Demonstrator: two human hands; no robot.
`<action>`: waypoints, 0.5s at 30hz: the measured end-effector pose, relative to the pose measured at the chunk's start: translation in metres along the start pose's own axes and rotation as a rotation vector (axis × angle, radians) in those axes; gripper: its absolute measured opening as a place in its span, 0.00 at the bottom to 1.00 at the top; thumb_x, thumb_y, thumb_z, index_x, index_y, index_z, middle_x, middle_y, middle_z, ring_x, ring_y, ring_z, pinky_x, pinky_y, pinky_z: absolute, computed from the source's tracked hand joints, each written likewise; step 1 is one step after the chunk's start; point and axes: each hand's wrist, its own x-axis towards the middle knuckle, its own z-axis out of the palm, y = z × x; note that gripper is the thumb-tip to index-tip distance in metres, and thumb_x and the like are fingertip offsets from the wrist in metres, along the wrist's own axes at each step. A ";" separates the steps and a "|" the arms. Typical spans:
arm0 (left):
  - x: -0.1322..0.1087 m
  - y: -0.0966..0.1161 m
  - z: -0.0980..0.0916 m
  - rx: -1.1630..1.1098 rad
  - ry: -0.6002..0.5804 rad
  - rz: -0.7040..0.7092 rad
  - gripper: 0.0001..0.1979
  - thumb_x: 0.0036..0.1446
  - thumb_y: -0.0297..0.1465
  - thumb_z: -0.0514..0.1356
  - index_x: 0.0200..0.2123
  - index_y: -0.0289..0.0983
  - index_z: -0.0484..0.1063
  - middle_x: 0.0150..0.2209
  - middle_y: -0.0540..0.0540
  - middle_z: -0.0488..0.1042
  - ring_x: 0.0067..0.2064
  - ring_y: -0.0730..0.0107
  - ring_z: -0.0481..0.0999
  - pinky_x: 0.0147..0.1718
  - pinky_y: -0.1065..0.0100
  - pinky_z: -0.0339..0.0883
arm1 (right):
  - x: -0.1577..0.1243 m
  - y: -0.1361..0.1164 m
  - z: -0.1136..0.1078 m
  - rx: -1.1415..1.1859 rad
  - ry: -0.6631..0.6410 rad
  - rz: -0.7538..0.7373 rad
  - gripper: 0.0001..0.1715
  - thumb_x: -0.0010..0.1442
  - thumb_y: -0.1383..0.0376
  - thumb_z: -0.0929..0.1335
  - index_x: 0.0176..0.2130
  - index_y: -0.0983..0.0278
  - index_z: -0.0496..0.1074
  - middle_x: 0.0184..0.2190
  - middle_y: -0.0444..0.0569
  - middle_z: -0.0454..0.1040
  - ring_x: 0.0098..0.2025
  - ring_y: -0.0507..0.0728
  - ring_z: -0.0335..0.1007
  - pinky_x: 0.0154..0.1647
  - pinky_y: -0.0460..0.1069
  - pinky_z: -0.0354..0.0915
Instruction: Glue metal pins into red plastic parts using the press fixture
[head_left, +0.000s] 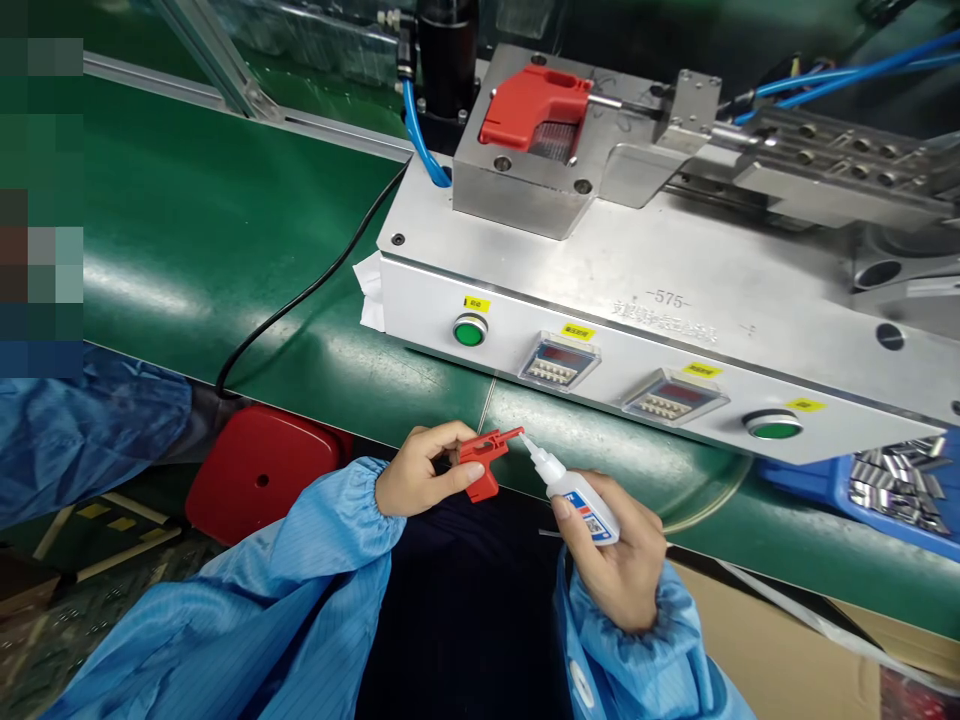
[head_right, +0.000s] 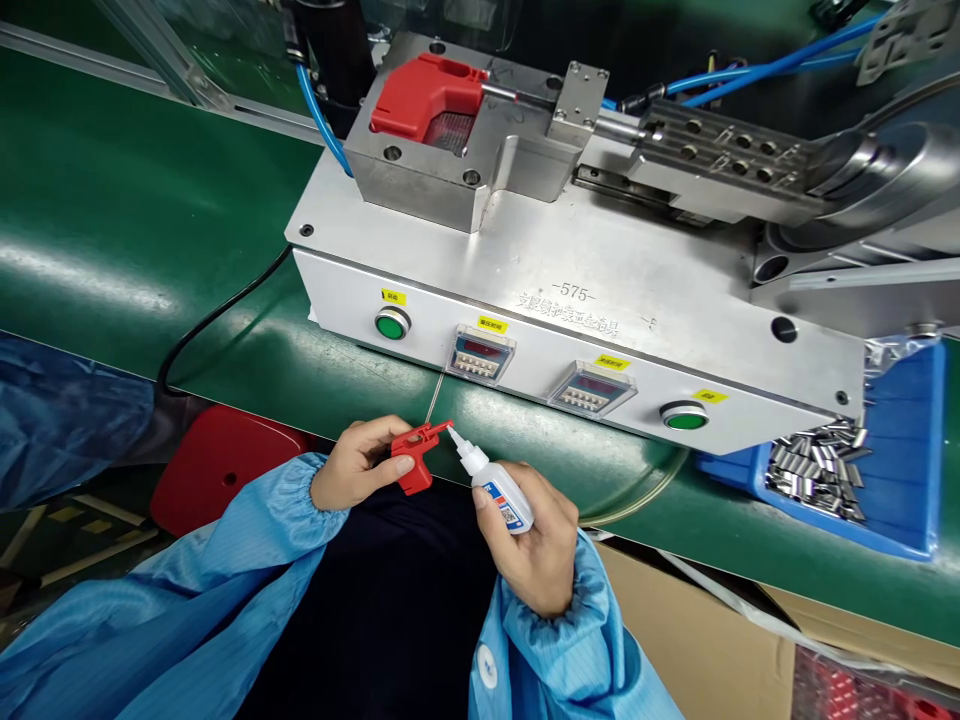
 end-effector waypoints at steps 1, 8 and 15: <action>0.000 0.000 0.000 0.000 0.000 0.005 0.16 0.67 0.43 0.64 0.40 0.35 0.77 0.23 0.52 0.72 0.23 0.74 0.69 0.24 0.73 0.63 | 0.000 0.000 0.000 0.003 0.001 -0.008 0.11 0.70 0.58 0.70 0.39 0.63 0.77 0.24 0.46 0.72 0.21 0.53 0.65 0.23 0.48 0.64; -0.001 -0.002 0.000 0.011 -0.004 0.010 0.16 0.67 0.43 0.64 0.41 0.34 0.78 0.23 0.52 0.70 0.23 0.74 0.67 0.24 0.73 0.63 | 0.004 -0.003 0.000 0.008 0.010 -0.016 0.10 0.70 0.59 0.70 0.39 0.63 0.77 0.24 0.46 0.73 0.21 0.53 0.65 0.23 0.48 0.64; -0.001 -0.001 0.001 0.006 0.005 0.020 0.15 0.67 0.42 0.65 0.40 0.34 0.78 0.23 0.52 0.71 0.23 0.74 0.68 0.24 0.73 0.62 | 0.001 0.000 -0.001 0.034 -0.002 -0.037 0.08 0.69 0.61 0.70 0.40 0.63 0.76 0.25 0.45 0.73 0.22 0.53 0.66 0.24 0.48 0.64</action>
